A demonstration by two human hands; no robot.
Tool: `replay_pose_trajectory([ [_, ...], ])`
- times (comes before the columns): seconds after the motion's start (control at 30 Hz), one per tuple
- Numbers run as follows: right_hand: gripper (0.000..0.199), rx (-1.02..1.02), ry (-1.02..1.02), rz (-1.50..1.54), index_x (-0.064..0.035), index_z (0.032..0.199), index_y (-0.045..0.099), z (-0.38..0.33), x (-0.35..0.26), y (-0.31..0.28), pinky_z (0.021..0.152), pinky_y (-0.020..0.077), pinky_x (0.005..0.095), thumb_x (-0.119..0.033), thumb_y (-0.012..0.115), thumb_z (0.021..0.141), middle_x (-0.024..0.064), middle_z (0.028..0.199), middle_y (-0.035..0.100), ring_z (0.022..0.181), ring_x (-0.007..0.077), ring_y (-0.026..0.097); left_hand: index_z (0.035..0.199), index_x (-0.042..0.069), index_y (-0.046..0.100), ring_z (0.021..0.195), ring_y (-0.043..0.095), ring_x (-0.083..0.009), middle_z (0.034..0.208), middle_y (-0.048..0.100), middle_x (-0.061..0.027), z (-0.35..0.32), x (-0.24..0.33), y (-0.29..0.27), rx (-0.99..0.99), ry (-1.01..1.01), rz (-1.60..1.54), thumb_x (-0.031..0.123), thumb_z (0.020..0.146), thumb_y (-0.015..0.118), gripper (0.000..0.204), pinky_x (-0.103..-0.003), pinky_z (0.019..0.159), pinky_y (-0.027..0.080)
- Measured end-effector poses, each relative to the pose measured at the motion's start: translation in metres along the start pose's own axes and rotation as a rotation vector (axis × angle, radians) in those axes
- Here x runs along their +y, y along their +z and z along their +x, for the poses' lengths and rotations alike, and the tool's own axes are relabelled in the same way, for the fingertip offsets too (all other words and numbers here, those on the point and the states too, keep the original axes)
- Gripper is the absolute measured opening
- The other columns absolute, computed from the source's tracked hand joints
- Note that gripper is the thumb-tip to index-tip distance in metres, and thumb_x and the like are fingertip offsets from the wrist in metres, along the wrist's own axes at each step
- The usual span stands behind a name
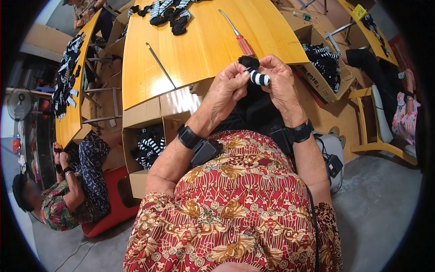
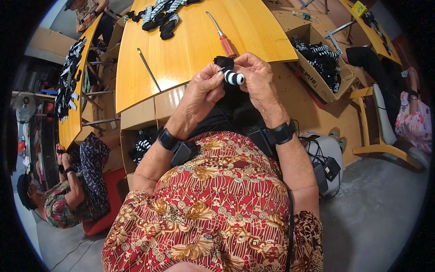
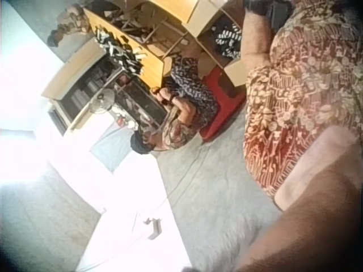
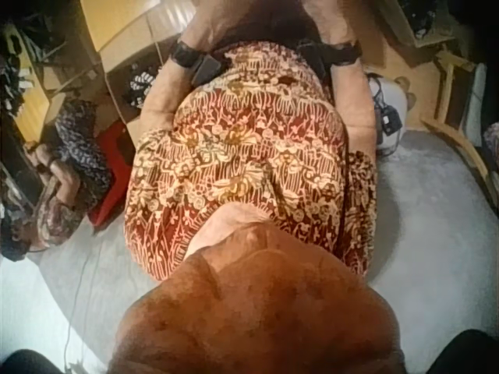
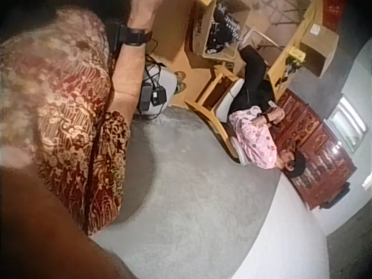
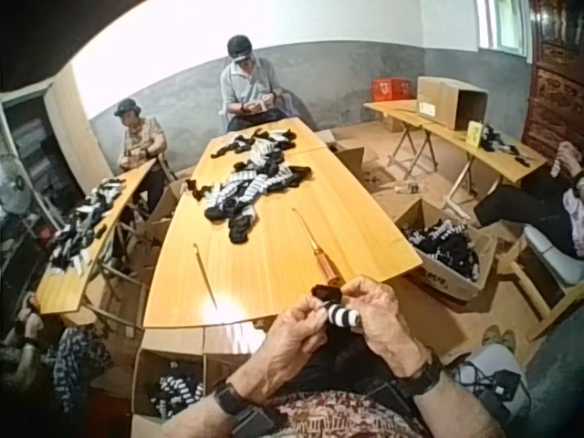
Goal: The person uses a red-handled screwdriver to push the toe of a black and white striped sock inside out, then pulls the sock over the tool to straighten it. They repeat this process with another sock, manipulating the fabric with their hands and the tool to restore its shape.
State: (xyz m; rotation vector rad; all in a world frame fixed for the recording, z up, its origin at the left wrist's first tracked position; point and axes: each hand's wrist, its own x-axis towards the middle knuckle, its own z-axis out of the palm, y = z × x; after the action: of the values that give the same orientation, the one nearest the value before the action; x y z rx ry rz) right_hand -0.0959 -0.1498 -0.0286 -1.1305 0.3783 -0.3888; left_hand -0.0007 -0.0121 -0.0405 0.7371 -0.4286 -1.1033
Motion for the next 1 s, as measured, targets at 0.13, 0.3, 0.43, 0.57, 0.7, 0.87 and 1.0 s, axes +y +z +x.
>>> replay_pose_trajectory([
  [0.13, 0.009, -0.089, 0.016, 0.073, -0.0056, 0.093, 0.062, 0.001, 0.001, -0.001, 0.049, 0.0425, 0.0157, -0.010, 0.067, 0.087, -0.0042, 0.074, 0.060, 0.056, 0.0017, 0.052, 0.093, 0.008, 0.055, 0.055, 0.040, -0.0021, 0.076, 0.055, 0.0043, -0.008, 0.014, 0.006, 0.010, 0.061, 0.181, 0.012, 0.091, 0.063, 0.010, -0.016, 0.045, 0.028],
  [0.3, 0.015, -0.233, 0.063, 0.032, -0.0022, 0.098, 0.062, -0.011, -0.008, 0.000, 0.059, 0.0451, 0.0159, -0.010, 0.068, 0.086, -0.0010, 0.085, 0.062, 0.068, 0.0035, 0.054, 0.094, 0.009, 0.054, 0.062, 0.047, -0.0015, 0.081, 0.056, 0.0042, -0.010, 0.018, 0.003, 0.131, 0.141, 0.392, 0.015, 0.090, 0.065, 0.013, -0.014, 0.050, 0.035],
  [0.43, 0.012, -0.238, 0.002, -0.035, -0.0027, 0.096, 0.063, -0.004, -0.004, -0.007, 0.058, 0.0426, 0.0159, -0.010, 0.067, 0.087, -0.0027, 0.082, 0.061, 0.068, 0.0023, 0.052, 0.095, 0.010, 0.054, 0.071, 0.052, -0.0027, 0.085, 0.057, 0.0043, -0.006, 0.009, -0.001, 0.176, 0.212, 0.473, 0.016, 0.090, 0.066, 0.014, -0.016, 0.059, 0.042],
  [0.57, 0.005, -0.132, -0.142, -0.197, -0.0053, 0.092, 0.063, -0.010, -0.010, 0.009, 0.057, 0.0392, 0.0155, -0.008, 0.063, 0.088, -0.0056, 0.079, 0.058, 0.067, 0.0006, 0.049, 0.100, 0.010, 0.056, 0.076, 0.055, -0.0038, 0.090, 0.059, 0.0034, -0.005, 0.011, -0.004, 0.222, 0.187, 0.476, 0.016, 0.089, 0.066, 0.016, -0.018, 0.065, 0.046],
  [0.7, 0.003, -0.105, -0.263, -0.287, -0.0050, 0.091, 0.060, -0.011, -0.009, 0.015, 0.063, 0.0427, 0.0168, -0.004, 0.062, 0.089, -0.0062, 0.079, 0.056, 0.071, 0.0008, 0.051, 0.109, 0.010, 0.058, 0.084, 0.059, -0.0057, 0.096, 0.063, 0.0021, -0.007, 0.012, 0.000, 0.281, 0.158, 0.340, 0.013, 0.088, 0.067, 0.023, -0.022, 0.072, 0.050],
  [0.87, 0.005, -0.097, -0.309, -0.321, -0.0028, 0.091, 0.058, -0.012, -0.005, 0.016, 0.070, 0.0467, 0.0191, -0.003, 0.062, 0.088, -0.0054, 0.080, 0.056, 0.076, 0.0021, 0.054, 0.109, 0.009, 0.059, 0.087, 0.061, -0.0073, 0.098, 0.064, 0.0011, -0.007, 0.014, -0.002, 0.248, 0.255, 0.355, 0.007, 0.087, 0.066, 0.024, -0.024, 0.076, 0.052],
  [1.0, 0.004, -0.091, -0.307, -0.309, -0.0039, 0.091, 0.059, -0.012, -0.004, 0.018, 0.063, 0.0448, 0.0174, -0.004, 0.062, 0.089, -0.0051, 0.078, 0.056, 0.071, 0.0015, 0.052, 0.105, 0.009, 0.059, 0.086, 0.061, -0.0069, 0.096, 0.064, 0.0011, -0.006, 0.010, -0.003, 0.234, 0.336, 0.292, 0.007, 0.087, 0.066, 0.019, -0.022, 0.073, 0.052],
])
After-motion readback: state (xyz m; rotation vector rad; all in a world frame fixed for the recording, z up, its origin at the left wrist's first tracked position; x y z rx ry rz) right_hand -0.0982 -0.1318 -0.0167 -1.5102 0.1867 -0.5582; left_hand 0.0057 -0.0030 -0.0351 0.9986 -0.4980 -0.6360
